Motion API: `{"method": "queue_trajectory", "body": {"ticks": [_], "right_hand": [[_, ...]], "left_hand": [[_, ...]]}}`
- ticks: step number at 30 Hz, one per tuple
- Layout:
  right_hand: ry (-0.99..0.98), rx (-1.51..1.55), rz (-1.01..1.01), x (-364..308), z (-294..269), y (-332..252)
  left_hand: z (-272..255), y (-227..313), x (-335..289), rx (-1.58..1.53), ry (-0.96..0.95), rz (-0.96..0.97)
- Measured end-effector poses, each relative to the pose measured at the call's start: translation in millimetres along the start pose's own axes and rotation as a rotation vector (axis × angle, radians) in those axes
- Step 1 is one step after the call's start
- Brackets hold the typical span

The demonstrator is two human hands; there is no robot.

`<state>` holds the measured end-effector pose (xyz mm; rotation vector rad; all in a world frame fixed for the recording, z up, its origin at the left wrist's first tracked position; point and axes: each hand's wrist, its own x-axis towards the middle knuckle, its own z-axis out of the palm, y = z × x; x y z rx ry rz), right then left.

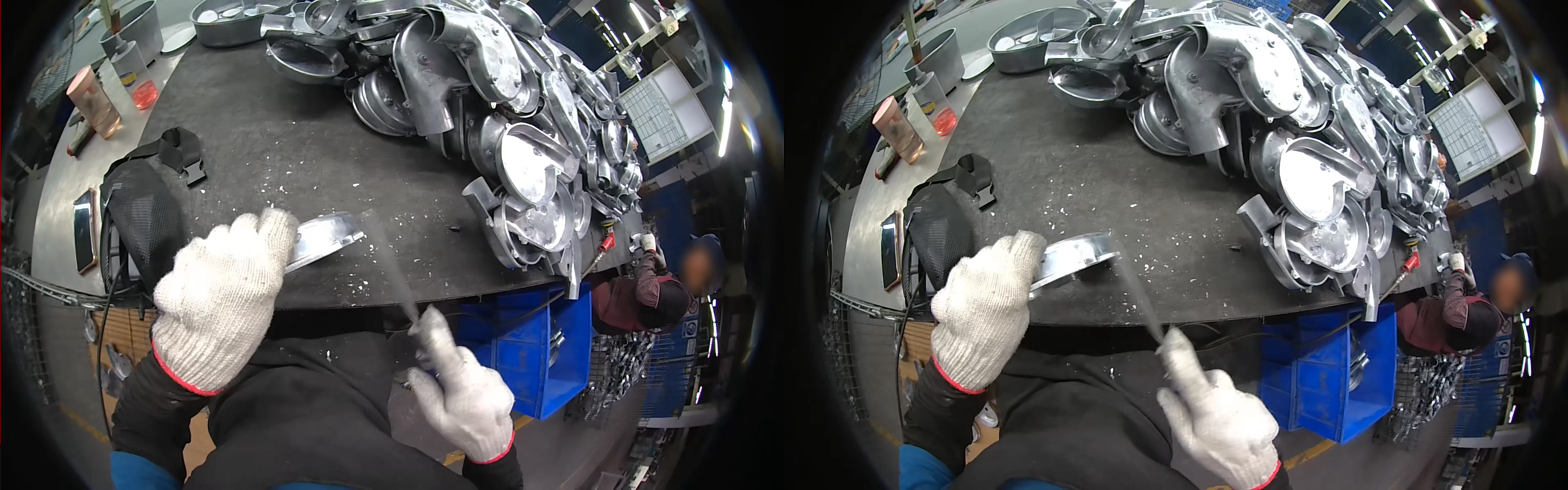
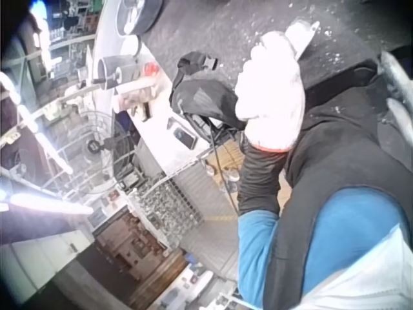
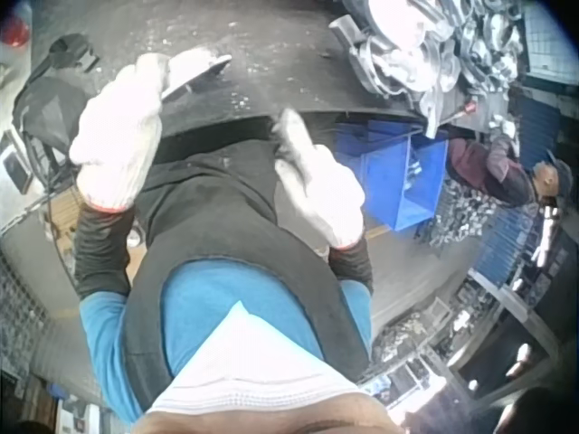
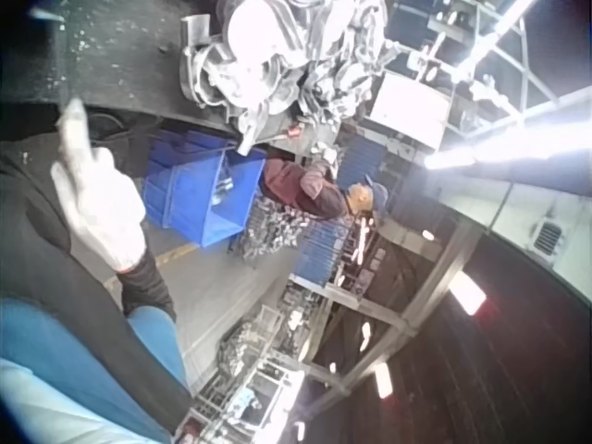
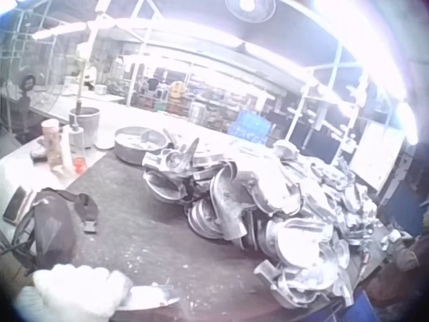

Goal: The person files metal casing parts along their edges, interior surfaces, and holes using a handheld pneumatic file.

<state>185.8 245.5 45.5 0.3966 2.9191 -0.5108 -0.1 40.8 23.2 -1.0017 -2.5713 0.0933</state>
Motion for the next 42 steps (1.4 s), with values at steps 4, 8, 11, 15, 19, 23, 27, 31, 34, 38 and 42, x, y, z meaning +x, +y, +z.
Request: {"method": "queue_trajectory", "body": {"ticks": [4,8,11,15,19,23,27,31,34,38,42], "right_hand": [[0.021,0.465,0.031,1,-6,8],[-0.134,0.662,-0.15,16,-8,2],[-0.175,0.992,0.188,25,-12,-4],[0.006,0.965,0.261,18,-8,11],[0.071,1.128,0.468,13,-2,31],[0.104,1.258,0.491,13,27,56],[0.039,1.244,0.481,16,43,60],[-0.089,1.206,0.232,27,51,55],[-0.038,0.933,-0.085,39,62,52],[-0.193,0.684,0.027,38,38,40],[-0.312,1.173,0.031,31,45,55]], "left_hand": [[7,-3,6,-0.065,0.002,-0.023],[-2,2,25,-0.098,0.039,-0.002],[20,-5,37,-0.734,0.379,0.115],[107,7,-2,-1.742,0.33,-0.141],[124,24,25,-0.782,-0.091,-0.047],[160,22,38,-0.828,0.275,0.069],[105,-38,14,-0.749,0.439,0.176],[32,-72,-17,-0.471,0.121,0.104],[33,-42,-14,-0.605,0.057,0.127],[66,-51,-47,-0.579,0.028,0.032],[78,-59,-68,-0.632,0.019,-0.105]]}}
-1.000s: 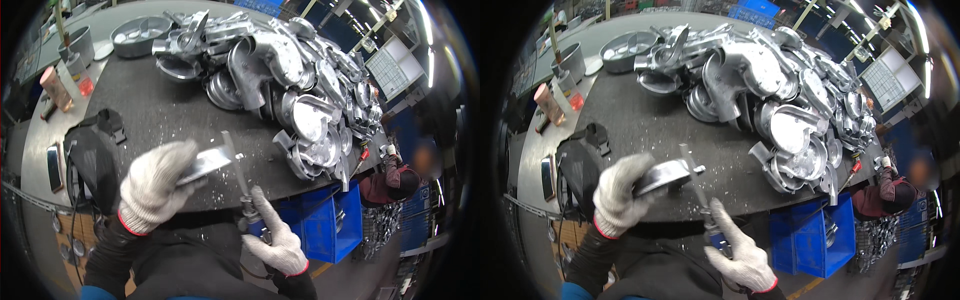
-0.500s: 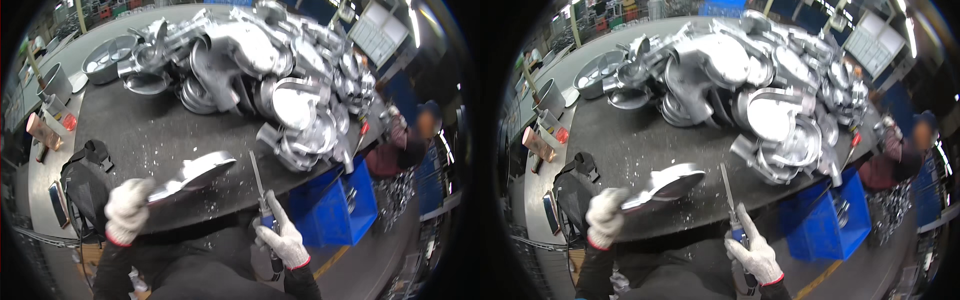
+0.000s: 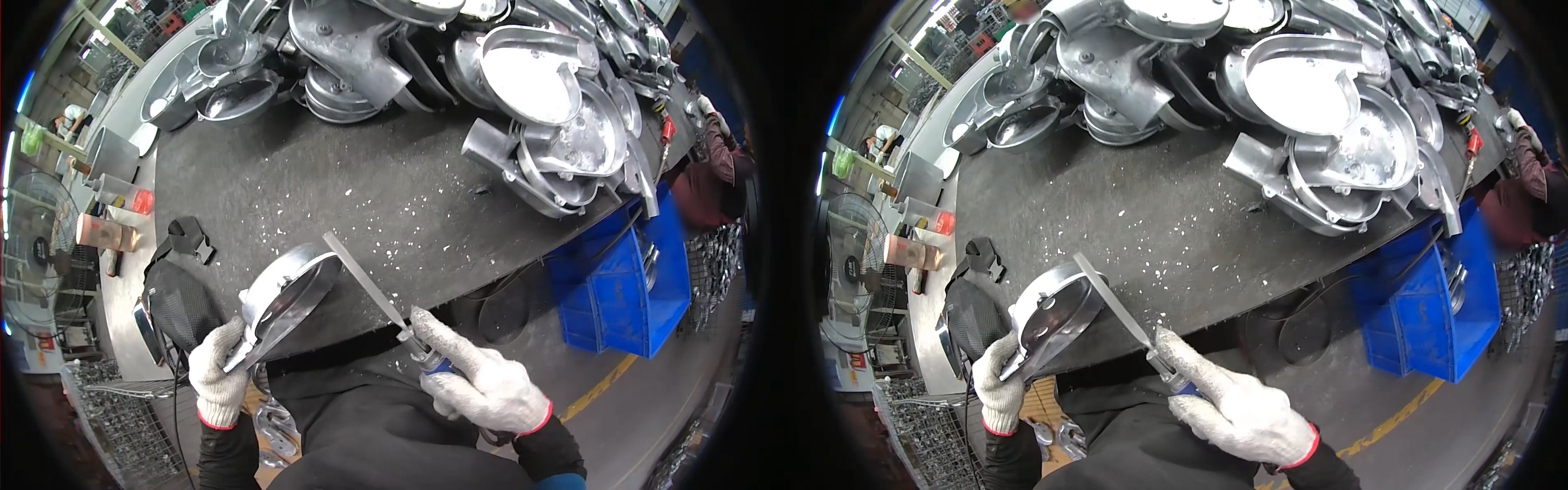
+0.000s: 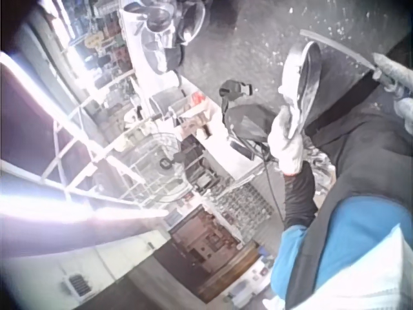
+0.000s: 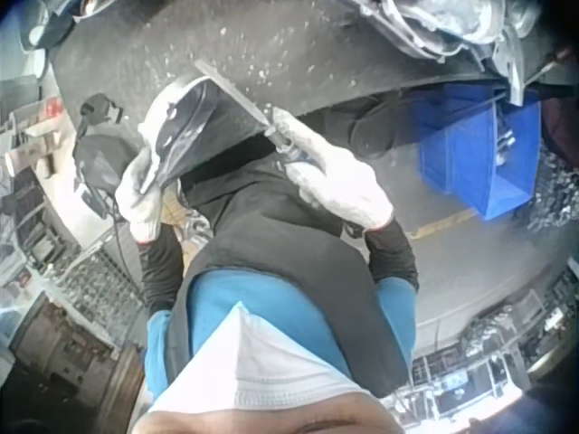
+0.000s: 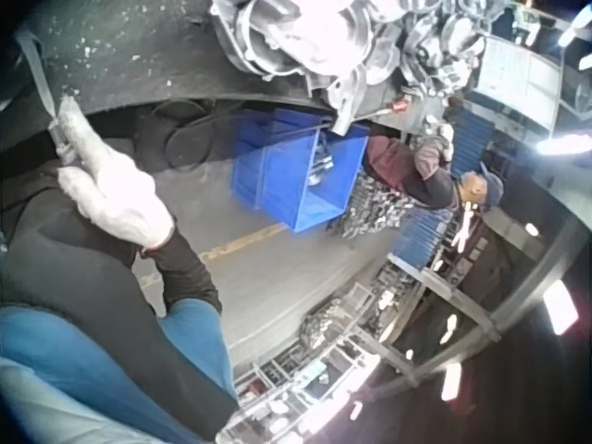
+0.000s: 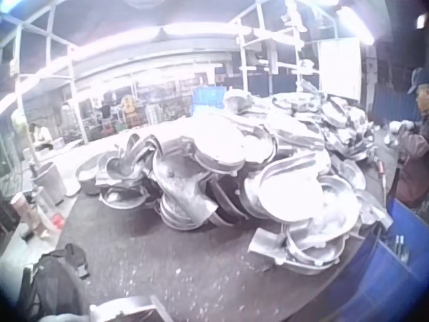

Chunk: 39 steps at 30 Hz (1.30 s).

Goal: The person files metal casing parts along their edges, interior surfaces, and holes using a handheld pneumatic file.

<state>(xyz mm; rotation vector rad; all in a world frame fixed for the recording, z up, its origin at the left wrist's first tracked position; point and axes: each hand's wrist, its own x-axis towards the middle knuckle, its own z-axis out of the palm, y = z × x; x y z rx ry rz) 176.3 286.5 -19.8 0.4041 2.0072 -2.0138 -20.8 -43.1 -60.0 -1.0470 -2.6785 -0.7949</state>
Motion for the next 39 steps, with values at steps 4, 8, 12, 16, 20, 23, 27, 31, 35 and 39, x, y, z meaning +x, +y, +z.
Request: {"method": "queue_trajectory", "body": {"ticks": [4,8,12,16,20,23,27,31,35,39], "right_hand": [[-0.256,0.117,0.322,15,-14,-39],[-0.287,-0.048,0.165,20,-11,-34],[-0.184,-0.473,0.057,17,-8,-34],[-0.098,-0.477,-0.013,14,-15,-28],[-0.189,-0.138,0.144,20,-23,-42],[-0.318,0.347,0.434,26,-13,-17],[-0.361,1.042,0.192,18,8,19],[-0.205,0.467,0.007,17,4,10],[-0.006,-0.65,-0.195,6,0,-29],[0.166,-1.102,-0.015,-5,4,-45]], "left_hand": [[-1,-3,1,0.003,-0.003,0.031],[-1,-8,1,0.005,-0.015,0.037],[-4,-4,4,0.01,-0.051,0.014],[0,-11,3,0.016,0.024,0.027],[-3,-4,12,0.015,-0.009,0.038],[-9,0,13,0.036,-0.066,0.046],[-8,11,20,0.083,-0.033,0.1],[-15,19,26,0.112,-0.04,0.133],[-24,46,46,0.192,-0.086,0.027],[-29,62,60,0.205,-0.171,-0.008]]}}
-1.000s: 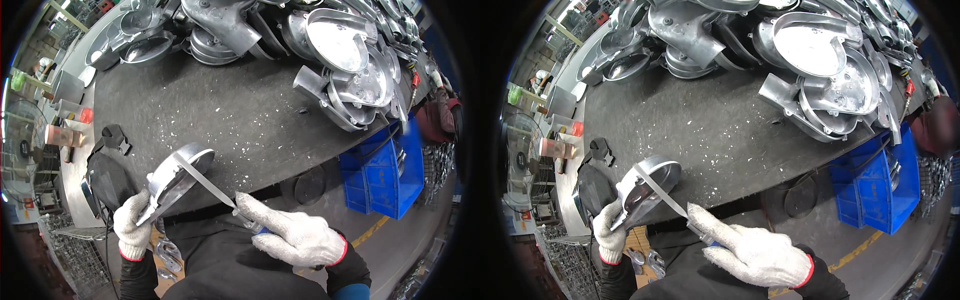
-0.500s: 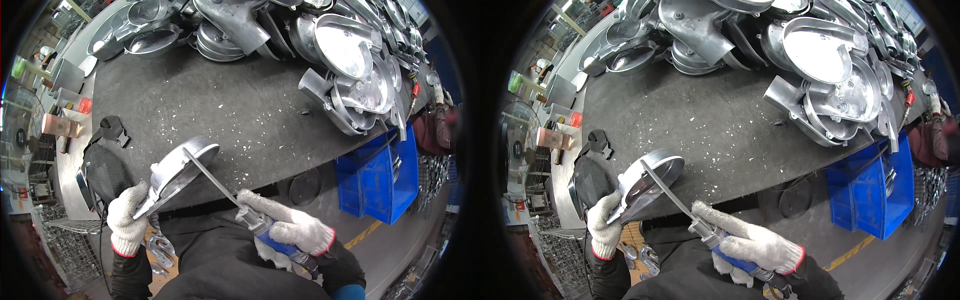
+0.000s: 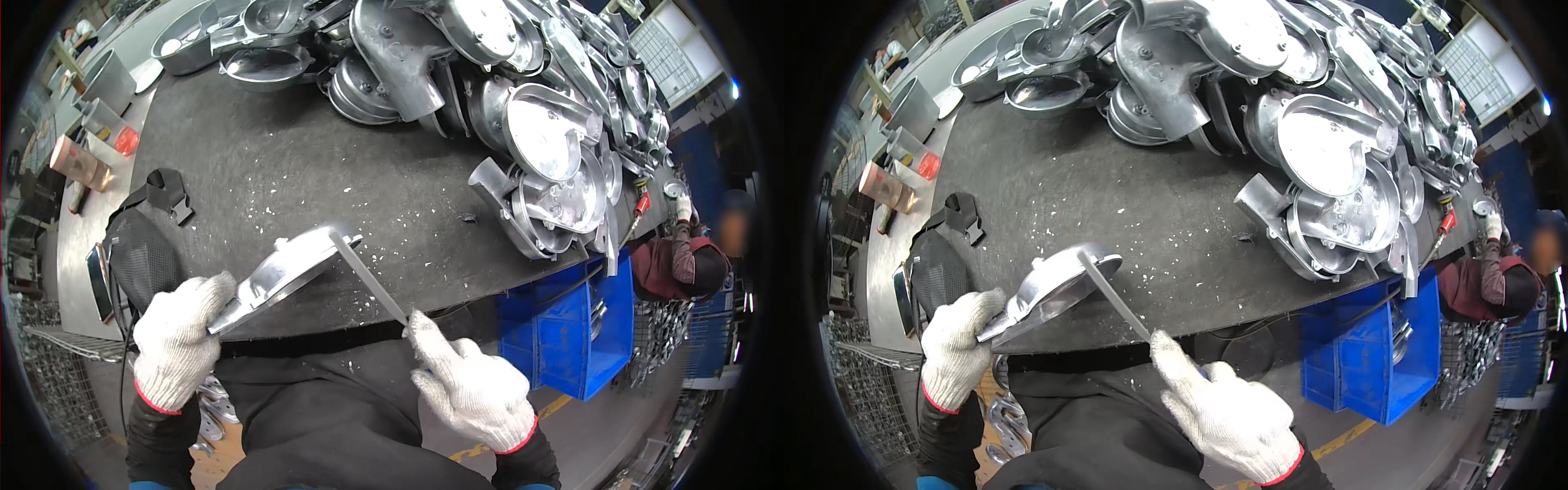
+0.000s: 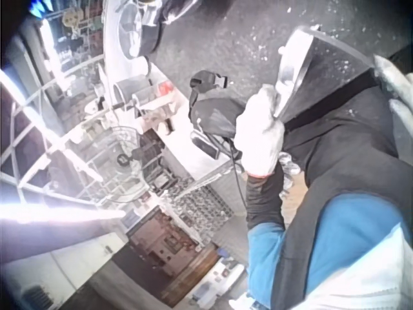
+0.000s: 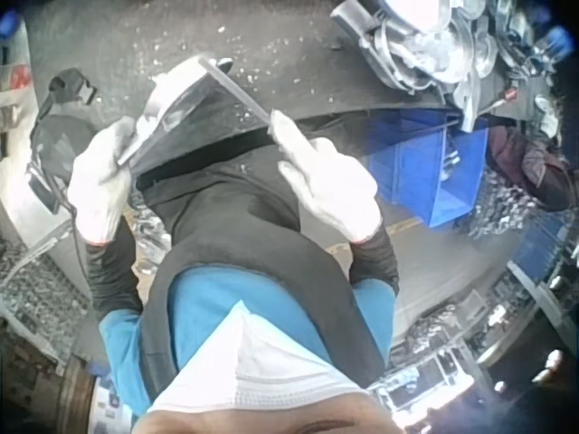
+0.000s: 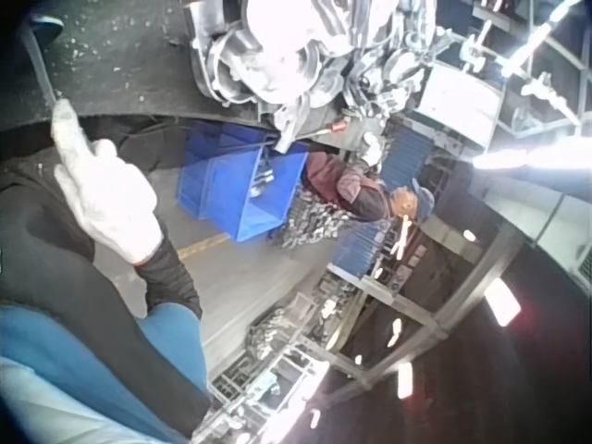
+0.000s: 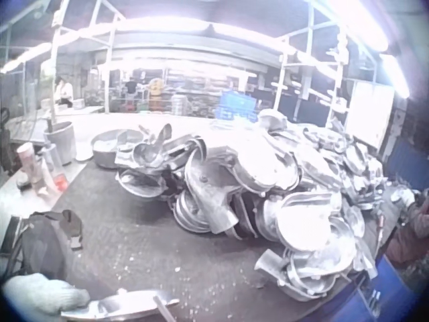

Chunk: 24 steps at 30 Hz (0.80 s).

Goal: The person files metal casing parts along their edges, interior surfaces, and holes using a handheld pneumatic file.

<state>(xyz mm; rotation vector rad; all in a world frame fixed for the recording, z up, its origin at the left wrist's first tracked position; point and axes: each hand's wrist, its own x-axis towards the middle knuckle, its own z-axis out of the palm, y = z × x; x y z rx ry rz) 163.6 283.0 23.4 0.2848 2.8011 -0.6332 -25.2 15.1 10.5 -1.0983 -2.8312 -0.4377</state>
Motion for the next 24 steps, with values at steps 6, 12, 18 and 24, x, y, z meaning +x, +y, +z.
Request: {"method": "queue_trajectory", "body": {"ticks": [6,12,18,24], "right_hand": [[0.227,-0.232,-0.023,10,-2,12],[-0.005,0.473,-0.11,8,-8,17],[-0.307,1.514,0.322,6,8,14],[-0.067,0.413,-0.174,-3,2,-17]], "left_hand": [[-3,1,-3,0.052,0.009,-0.017],[-1,4,-6,0.06,0.0,-0.066],[-5,9,-9,0.089,-0.11,-0.112],[-12,26,1,0.098,-0.104,-0.097]]}}
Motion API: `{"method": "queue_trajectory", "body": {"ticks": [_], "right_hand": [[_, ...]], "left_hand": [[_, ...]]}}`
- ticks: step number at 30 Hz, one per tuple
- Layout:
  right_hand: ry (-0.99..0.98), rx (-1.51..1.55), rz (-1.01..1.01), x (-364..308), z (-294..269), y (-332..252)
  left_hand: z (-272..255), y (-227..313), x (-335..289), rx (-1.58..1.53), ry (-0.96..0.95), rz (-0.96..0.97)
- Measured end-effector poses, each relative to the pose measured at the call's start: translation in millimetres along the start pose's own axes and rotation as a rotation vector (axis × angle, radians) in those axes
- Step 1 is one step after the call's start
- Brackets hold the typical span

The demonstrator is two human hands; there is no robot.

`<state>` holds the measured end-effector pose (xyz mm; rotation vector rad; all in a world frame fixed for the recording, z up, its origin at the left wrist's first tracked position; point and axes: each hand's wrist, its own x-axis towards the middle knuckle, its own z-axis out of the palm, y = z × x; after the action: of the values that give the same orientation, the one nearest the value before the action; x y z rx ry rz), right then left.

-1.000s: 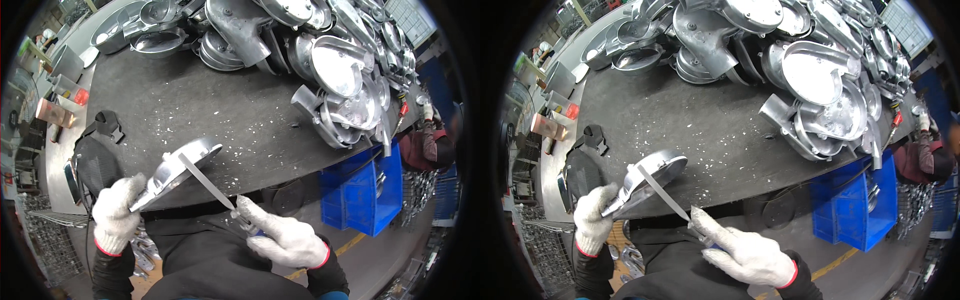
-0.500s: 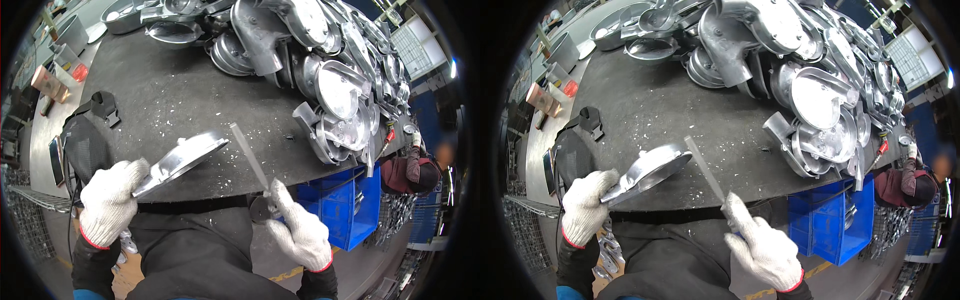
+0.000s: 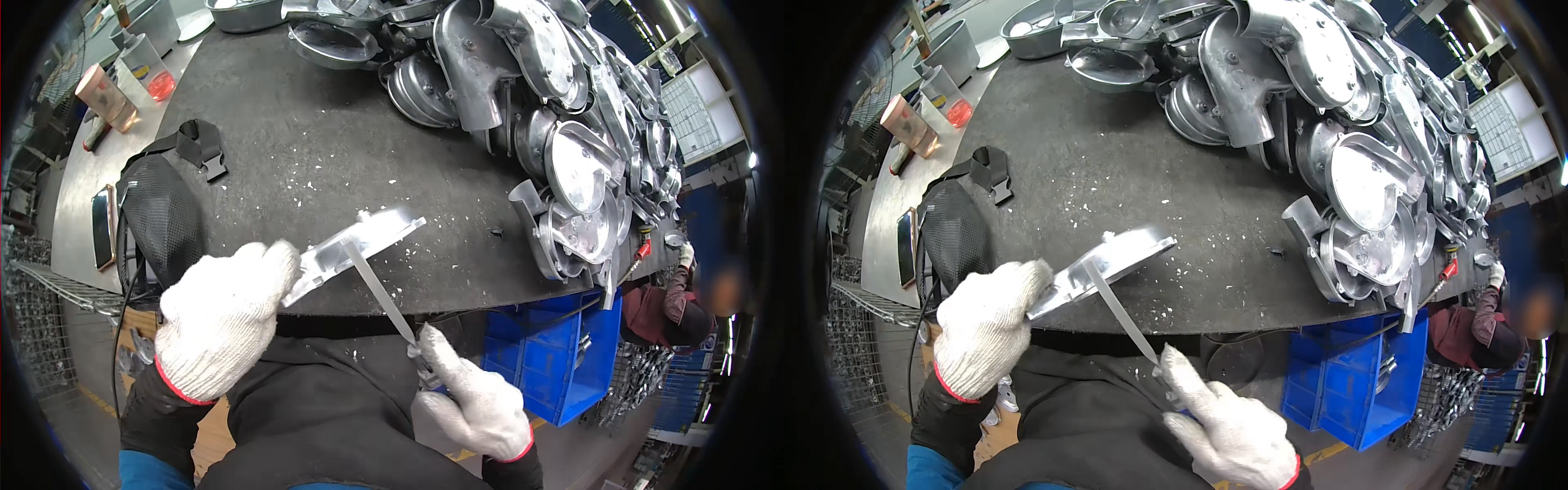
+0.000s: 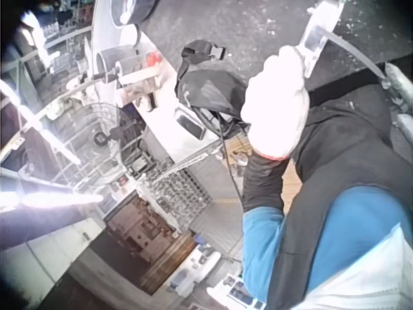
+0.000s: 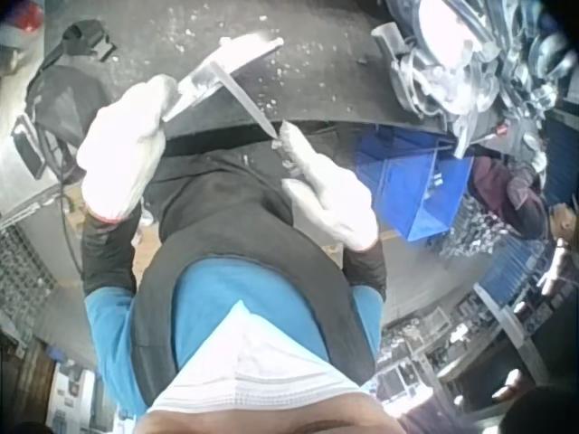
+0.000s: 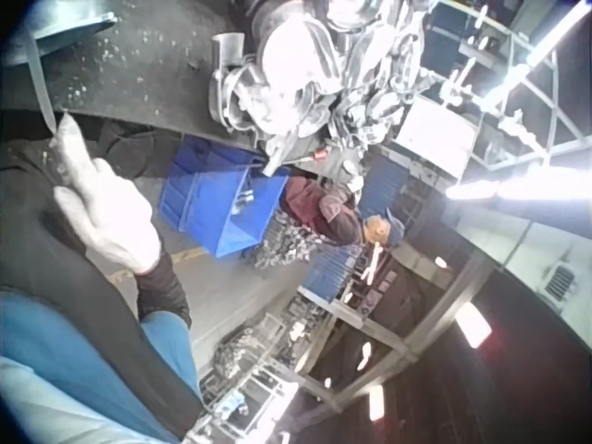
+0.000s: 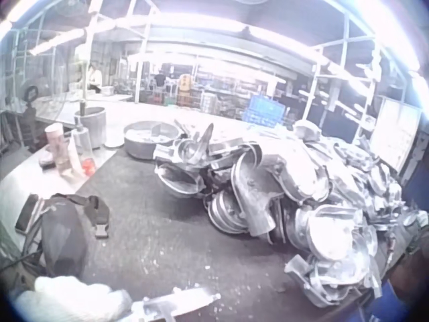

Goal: The person files metal casing parts along their edges, interior surfaces, and holes using a handheld pneumatic file.

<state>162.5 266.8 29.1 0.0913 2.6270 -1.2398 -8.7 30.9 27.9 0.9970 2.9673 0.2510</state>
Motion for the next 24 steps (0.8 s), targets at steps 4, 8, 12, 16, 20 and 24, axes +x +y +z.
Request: {"method": "queue_trajectory", "body": {"ticks": [4,8,12,16,20,24], "right_hand": [[-0.008,-0.311,0.135,2,10,-17],[-0.013,-0.327,0.166,7,22,-21],[0.006,-0.633,0.194,16,28,-33],[0.065,-0.74,0.08,9,23,-19],[0.099,-0.674,0.125,6,21,-19],[0.119,-0.815,0.026,6,20,-14]], "left_hand": [[1,5,1,0.043,0.035,0.002],[1,6,3,0.054,0.047,0.019],[1,3,3,0.028,0.071,0.034],[4,-3,5,-0.023,0.07,0.025],[3,-2,5,-0.017,0.05,0.015],[5,-5,5,0.025,0.118,0.108]]}}
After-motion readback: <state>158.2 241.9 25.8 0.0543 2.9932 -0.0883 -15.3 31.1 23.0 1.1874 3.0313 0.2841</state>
